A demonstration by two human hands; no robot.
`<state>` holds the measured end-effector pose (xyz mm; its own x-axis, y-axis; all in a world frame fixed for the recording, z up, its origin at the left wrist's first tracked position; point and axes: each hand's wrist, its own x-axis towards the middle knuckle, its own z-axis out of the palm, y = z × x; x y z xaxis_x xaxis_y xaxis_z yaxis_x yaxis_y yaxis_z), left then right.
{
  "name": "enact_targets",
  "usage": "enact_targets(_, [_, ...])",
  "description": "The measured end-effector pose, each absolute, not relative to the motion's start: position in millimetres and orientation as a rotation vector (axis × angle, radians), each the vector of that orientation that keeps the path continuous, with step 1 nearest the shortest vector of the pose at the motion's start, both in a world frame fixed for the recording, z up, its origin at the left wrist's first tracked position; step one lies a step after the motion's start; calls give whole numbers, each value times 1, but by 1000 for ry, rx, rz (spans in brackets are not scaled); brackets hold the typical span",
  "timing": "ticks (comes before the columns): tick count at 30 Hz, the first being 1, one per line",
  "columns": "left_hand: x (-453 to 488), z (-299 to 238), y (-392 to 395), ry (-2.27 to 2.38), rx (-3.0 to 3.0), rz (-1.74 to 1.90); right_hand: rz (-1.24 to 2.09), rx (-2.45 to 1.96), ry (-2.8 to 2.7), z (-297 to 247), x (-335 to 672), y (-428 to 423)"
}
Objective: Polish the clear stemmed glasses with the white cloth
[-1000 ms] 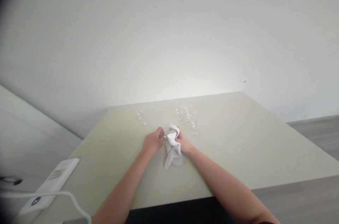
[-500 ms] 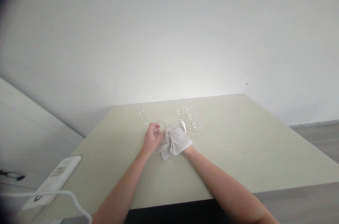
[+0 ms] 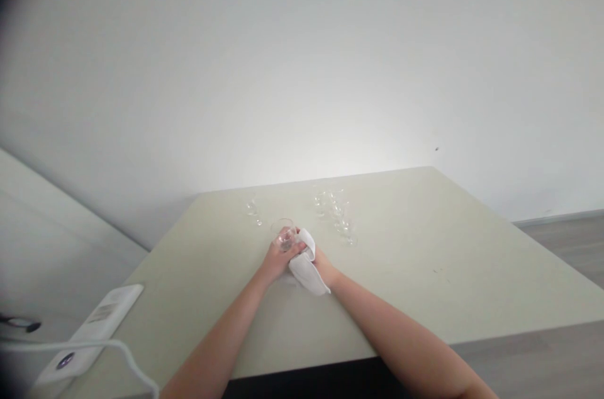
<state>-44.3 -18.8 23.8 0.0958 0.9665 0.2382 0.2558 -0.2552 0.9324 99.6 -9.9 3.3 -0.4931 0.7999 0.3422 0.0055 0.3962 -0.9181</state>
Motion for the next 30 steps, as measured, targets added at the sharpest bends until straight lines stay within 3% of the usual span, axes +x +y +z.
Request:
enact_targets(4, [-40,22,-19,1147,1629,1225,1355,-617,-1689,10,102,-23])
enact_targets(30, [-49,27,-21,1172,1766,1283,1341,-586,-1647,5,102,-16])
